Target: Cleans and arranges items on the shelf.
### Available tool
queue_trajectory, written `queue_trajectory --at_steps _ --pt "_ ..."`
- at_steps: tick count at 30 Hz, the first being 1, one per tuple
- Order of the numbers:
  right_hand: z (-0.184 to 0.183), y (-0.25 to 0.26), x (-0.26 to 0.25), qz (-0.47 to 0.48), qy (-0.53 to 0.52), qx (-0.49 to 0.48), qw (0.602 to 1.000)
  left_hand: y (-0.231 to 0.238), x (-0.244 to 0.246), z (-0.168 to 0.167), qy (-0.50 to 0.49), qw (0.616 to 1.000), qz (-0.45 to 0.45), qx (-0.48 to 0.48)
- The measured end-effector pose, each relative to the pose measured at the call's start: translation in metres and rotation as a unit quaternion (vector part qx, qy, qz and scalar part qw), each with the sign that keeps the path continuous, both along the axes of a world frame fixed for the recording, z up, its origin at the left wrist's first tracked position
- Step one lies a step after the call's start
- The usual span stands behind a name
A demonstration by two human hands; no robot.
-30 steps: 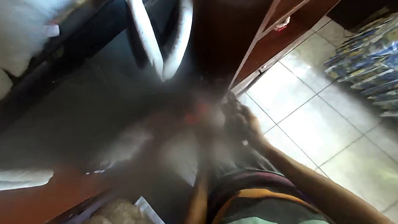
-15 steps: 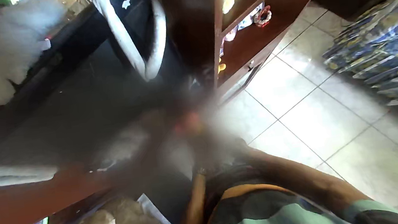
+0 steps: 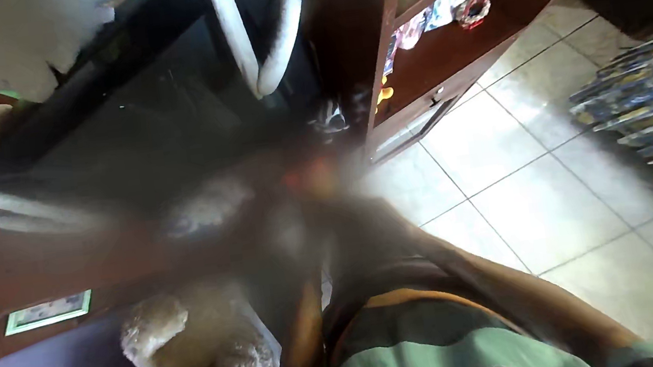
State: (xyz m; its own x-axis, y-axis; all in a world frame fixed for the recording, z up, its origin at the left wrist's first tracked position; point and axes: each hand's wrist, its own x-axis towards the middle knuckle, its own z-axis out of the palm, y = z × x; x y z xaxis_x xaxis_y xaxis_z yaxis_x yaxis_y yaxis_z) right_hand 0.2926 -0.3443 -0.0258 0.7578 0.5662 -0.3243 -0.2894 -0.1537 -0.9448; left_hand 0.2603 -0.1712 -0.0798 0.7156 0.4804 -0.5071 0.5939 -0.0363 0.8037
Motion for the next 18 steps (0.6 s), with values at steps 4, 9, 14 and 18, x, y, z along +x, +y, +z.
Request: queue_trajectory --at_steps 4,9,14,18 --pt "0.002 -0.003 0.017 -0.095 -0.119 0.002 0.988 -0.022 -0.006 0.057 0.099 0.993 -0.034 -0.061" --pt "-0.068 0.023 0.025 0.11 -0.275 -0.174 0.939 -0.05 -0.032 0.036 0.062 0.986 -0.13 -0.086" --pt "-0.069 0.03 0.03 0.087 -0.122 -0.221 0.964 -0.058 -0.031 0.041 0.114 0.972 -0.201 -0.037" --pt "-0.085 0.016 0.051 -0.105 0.049 -0.149 0.982 -0.048 -0.036 0.021 0.093 0.966 -0.241 -0.002"
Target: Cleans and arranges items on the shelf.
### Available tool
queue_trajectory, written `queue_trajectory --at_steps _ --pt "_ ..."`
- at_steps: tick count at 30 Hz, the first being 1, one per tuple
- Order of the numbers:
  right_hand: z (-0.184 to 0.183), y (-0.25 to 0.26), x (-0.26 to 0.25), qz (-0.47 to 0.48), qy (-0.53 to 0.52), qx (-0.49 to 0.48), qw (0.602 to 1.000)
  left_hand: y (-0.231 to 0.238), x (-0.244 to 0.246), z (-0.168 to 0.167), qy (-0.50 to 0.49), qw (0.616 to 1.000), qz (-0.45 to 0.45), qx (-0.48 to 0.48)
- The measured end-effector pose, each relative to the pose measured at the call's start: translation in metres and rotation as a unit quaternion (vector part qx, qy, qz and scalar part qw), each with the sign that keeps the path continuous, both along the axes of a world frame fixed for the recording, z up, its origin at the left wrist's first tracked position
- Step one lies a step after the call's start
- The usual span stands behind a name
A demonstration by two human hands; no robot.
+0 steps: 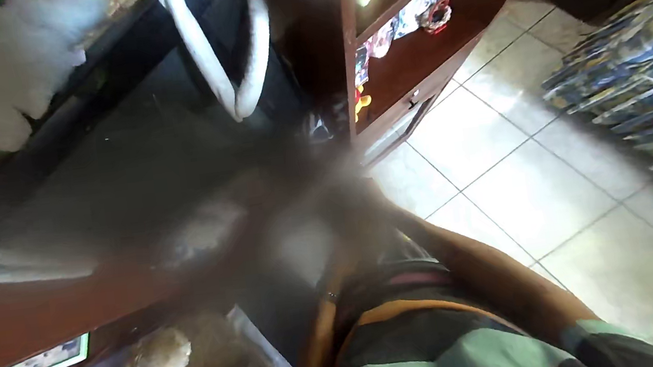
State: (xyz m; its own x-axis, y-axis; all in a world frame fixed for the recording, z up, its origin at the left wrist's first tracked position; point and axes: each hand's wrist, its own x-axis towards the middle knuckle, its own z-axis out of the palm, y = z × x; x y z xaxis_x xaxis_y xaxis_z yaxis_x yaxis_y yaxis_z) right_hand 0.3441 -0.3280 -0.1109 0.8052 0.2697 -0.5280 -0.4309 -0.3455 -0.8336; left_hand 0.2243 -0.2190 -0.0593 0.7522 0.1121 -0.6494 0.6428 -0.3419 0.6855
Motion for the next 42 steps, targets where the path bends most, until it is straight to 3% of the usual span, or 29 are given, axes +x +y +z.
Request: queue_trajectory --at_steps 2,4,8,11,13,17,21,26,28,30,33,37,40,42 --pt "-0.027 -0.011 0.002 -0.103 0.039 0.045 0.993 0.007 0.0 0.006 -0.043 0.998 0.046 -0.014" --pt "-0.03 -0.01 -0.012 -0.167 0.096 0.103 0.976 0.011 0.002 0.002 -0.095 0.991 0.097 -0.012" --pt "0.006 0.013 -0.047 -0.055 0.112 0.214 0.969 0.008 0.012 -0.027 -0.149 0.96 0.235 -0.017" --pt "-0.005 0.021 -0.046 0.023 0.008 0.132 0.991 0.019 0.012 -0.04 -0.139 0.938 0.317 -0.031" --pt "-0.01 0.017 -0.039 0.027 0.004 0.057 0.998 0.024 0.008 -0.039 -0.131 0.925 0.352 -0.055" --pt "-0.027 -0.02 -0.011 -0.113 0.065 -0.03 0.991 0.046 0.016 -0.016 -0.155 0.895 0.416 -0.049" --pt "-0.029 -0.046 0.011 -0.211 0.065 0.05 0.974 0.072 0.023 -0.007 -0.238 0.865 0.442 -0.018" --pt "0.03 0.023 -0.031 -0.019 -0.041 0.118 0.992 0.048 0.038 -0.024 -0.249 0.863 0.439 -0.003" --pt "0.023 0.055 -0.055 -0.02 -0.09 0.143 0.985 0.025 0.046 -0.013 -0.217 0.882 0.418 -0.011" --pt "0.01 0.066 -0.059 -0.083 -0.111 0.148 0.979 0.02 0.049 -0.018 -0.19 0.884 0.425 -0.039" --pt "0.009 0.062 -0.05 -0.139 -0.052 0.157 0.976 0.021 0.049 -0.012 -0.17 0.888 0.421 -0.07" --pt "0.009 0.06 -0.058 -0.144 0.079 0.239 0.957 0.021 0.049 -0.025 -0.179 0.858 0.47 -0.104" --pt "0.031 0.049 -0.075 -0.054 0.209 0.242 0.946 0.025 0.065 -0.011 -0.167 0.843 0.499 -0.109" --pt "0.049 0.045 -0.087 0.069 0.218 0.2 0.953 0.033 0.084 0.004 -0.219 0.837 0.486 -0.125"
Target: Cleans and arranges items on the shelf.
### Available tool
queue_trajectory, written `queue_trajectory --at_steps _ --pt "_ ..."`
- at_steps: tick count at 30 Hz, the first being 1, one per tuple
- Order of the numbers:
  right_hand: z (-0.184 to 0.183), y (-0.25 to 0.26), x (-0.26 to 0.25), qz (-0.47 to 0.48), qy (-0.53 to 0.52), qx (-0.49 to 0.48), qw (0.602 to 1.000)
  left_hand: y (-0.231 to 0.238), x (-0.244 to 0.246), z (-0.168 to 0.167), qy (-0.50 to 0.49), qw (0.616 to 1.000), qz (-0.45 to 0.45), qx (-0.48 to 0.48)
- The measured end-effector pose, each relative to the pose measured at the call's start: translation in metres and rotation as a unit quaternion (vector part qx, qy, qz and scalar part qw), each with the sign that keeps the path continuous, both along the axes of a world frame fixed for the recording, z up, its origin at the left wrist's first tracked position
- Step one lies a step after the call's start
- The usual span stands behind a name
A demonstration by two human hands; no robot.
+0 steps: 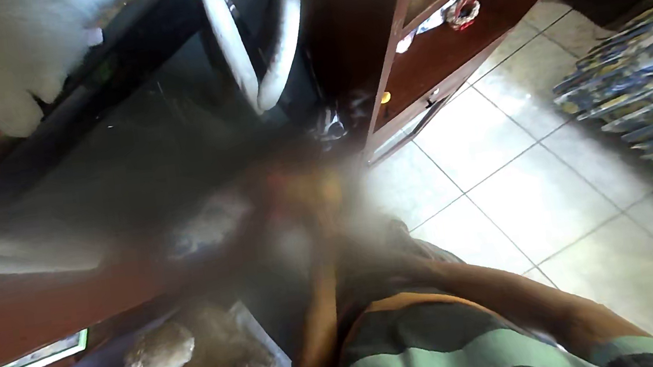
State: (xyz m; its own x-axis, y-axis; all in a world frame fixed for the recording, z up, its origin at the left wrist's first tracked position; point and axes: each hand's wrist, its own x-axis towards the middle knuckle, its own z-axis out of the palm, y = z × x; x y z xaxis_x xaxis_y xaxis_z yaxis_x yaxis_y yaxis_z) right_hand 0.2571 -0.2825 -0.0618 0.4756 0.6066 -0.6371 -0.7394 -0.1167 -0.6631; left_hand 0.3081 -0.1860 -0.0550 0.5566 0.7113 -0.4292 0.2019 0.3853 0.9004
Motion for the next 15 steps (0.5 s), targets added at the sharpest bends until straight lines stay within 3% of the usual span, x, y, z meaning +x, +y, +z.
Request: queue_trajectory --at_steps 3,6,10,15 --pt "0.001 -0.006 0.007 0.097 -0.1 -0.043 0.989 0.012 0.024 0.02 -0.01 0.99 -0.051 0.133" --pt "-0.024 -0.028 0.026 -0.03 -0.078 -0.064 0.994 0.037 0.039 -0.011 0.002 0.946 -0.099 0.31" --pt "-0.055 -0.071 0.035 -0.119 -0.033 -0.071 0.99 0.05 0.055 -0.042 0.131 0.934 -0.146 0.3" --pt "-0.068 -0.093 0.03 -0.155 -0.005 -0.099 0.983 0.066 0.063 -0.083 0.114 0.908 -0.197 0.351"
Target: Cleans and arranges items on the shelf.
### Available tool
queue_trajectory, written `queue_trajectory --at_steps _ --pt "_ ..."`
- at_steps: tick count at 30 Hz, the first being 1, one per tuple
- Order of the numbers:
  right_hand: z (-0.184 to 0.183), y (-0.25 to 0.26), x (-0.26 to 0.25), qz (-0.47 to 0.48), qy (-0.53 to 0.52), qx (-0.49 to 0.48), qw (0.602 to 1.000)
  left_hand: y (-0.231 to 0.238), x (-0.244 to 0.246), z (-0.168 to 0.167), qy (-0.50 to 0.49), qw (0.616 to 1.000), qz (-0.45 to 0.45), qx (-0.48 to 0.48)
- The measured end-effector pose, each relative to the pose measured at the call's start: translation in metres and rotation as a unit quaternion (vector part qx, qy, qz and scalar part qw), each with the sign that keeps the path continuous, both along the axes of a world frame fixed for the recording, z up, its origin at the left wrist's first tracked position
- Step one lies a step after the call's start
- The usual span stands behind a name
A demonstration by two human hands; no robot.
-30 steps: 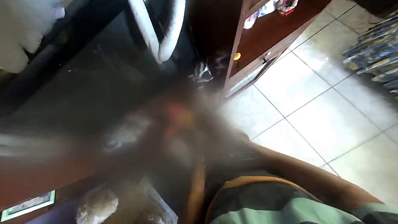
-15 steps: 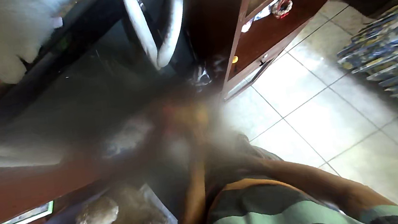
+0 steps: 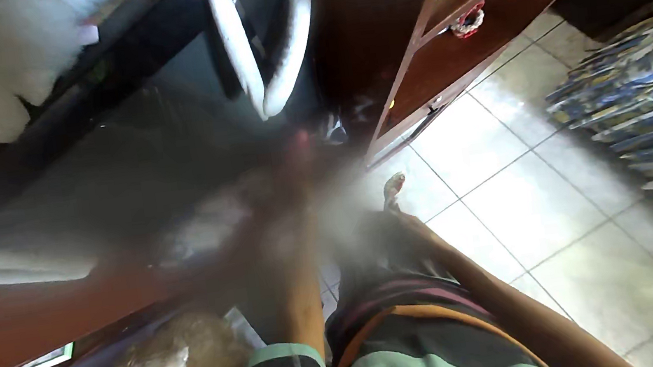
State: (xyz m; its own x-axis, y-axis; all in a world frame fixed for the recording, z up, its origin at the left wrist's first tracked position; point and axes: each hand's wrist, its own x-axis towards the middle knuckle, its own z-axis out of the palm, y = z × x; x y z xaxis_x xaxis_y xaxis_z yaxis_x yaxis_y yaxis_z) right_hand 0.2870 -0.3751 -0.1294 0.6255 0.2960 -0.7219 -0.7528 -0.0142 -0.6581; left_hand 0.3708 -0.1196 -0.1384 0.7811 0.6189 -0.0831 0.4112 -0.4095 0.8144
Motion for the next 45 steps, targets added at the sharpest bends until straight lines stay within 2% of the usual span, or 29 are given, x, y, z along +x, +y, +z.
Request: queue_trajectory --at_steps 3,4,6,7,9,12,13,17,24,26,28,29,30,31,32,33,34,35,36,37,39,41,43,45 --pt "0.006 0.001 0.001 0.002 0.002 -0.013 1.0 0.008 0.001 -0.004 -0.004 1.0 -0.019 -0.001" --pt "0.006 0.001 0.001 0.004 0.006 -0.014 1.0 0.012 -0.001 -0.012 -0.014 1.0 -0.025 0.012" --pt "0.001 0.001 0.0 0.013 0.012 -0.017 1.0 0.022 0.0 -0.042 -0.096 0.994 -0.028 0.045" --pt "-0.001 0.0 0.0 0.021 0.012 -0.018 1.0 0.023 0.001 -0.042 -0.09 0.995 -0.035 0.032" --pt "-0.004 0.002 0.0 0.035 0.01 -0.02 0.999 0.021 -0.001 -0.036 -0.057 0.997 -0.044 0.01" --pt "-0.006 0.005 -0.001 0.051 0.002 -0.024 0.998 0.002 -0.006 0.003 -0.065 0.996 -0.057 -0.004" --pt "-0.007 0.005 -0.002 0.053 0.001 -0.023 0.998 -0.001 -0.008 0.007 -0.061 0.996 -0.062 0.007" --pt "-0.008 0.006 -0.005 0.043 0.001 0.001 0.999 -0.005 -0.011 0.0 -0.055 0.995 -0.077 0.032" --pt "0.008 0.007 -0.004 0.075 0.003 -0.01 0.997 -0.004 -0.007 0.011 0.068 0.995 -0.068 -0.029" --pt "0.006 0.005 -0.004 0.078 -0.004 -0.014 0.997 0.003 -0.007 -0.003 0.109 0.992 -0.048 -0.034" --pt "0.005 0.003 -0.003 0.075 -0.003 -0.019 0.997 0.012 -0.007 -0.031 0.046 0.998 -0.03 -0.011" --pt "0.003 0.002 -0.004 0.07 -0.006 -0.025 0.997 0.01 -0.007 -0.028 0.017 1.0 -0.023 0.007" --pt "0.002 0.002 -0.005 0.062 -0.011 -0.03 0.998 0.003 -0.005 -0.004 0.029 0.999 -0.018 0.007" --pt "0.001 0.002 -0.005 0.055 -0.011 -0.03 0.998 -0.005 0.003 0.029 0.091 0.996 -0.005 -0.023" --pt "0.002 0.002 -0.005 0.051 -0.009 -0.032 0.998 -0.008 0.018 0.073 0.213 0.972 -0.009 -0.098" --pt "0.003 0.003 -0.003 0.049 -0.004 -0.037 0.998 -0.007 0.027 0.087 0.264 0.955 -0.013 -0.136" --pt "0.005 0.004 -0.002 0.047 -0.001 -0.038 0.998 -0.004 0.024 0.067 0.227 0.966 -0.024 -0.122" --pt "0.005 0.004 -0.002 0.048 0.002 -0.037 0.998 0.001 0.011 0.011 0.083 0.995 -0.025 -0.049" --pt "0.003 0.005 -0.002 0.049 0.002 -0.035 0.998 0.008 0.006 -0.038 -0.007 1.0 -0.022 -0.009" --pt "0.001 0.005 -0.003 0.051 0.001 -0.031 0.998 0.012 0.004 -0.063 -0.023 1.0 -0.021 -0.003" --pt "-0.004 0.006 -0.004 0.053 0.005 -0.03 0.998 0.015 0.004 -0.076 0.006 0.999 -0.015 -0.034" --pt "-0.009 0.007 -0.004 0.051 0.009 -0.025 0.998 0.017 0.002 -0.096 -0.017 0.999 -0.012 -0.032" --pt "-0.008 0.008 -0.005 0.053 0.012 -0.023 0.998 0.015 -0.004 -0.089 -0.025 0.999 -0.032 -0.015" --pt "-0.008 0.008 -0.005 0.052 0.01 -0.023 0.998 0.002 -0.008 -0.07 -0.062 0.993 -0.028 0.092"
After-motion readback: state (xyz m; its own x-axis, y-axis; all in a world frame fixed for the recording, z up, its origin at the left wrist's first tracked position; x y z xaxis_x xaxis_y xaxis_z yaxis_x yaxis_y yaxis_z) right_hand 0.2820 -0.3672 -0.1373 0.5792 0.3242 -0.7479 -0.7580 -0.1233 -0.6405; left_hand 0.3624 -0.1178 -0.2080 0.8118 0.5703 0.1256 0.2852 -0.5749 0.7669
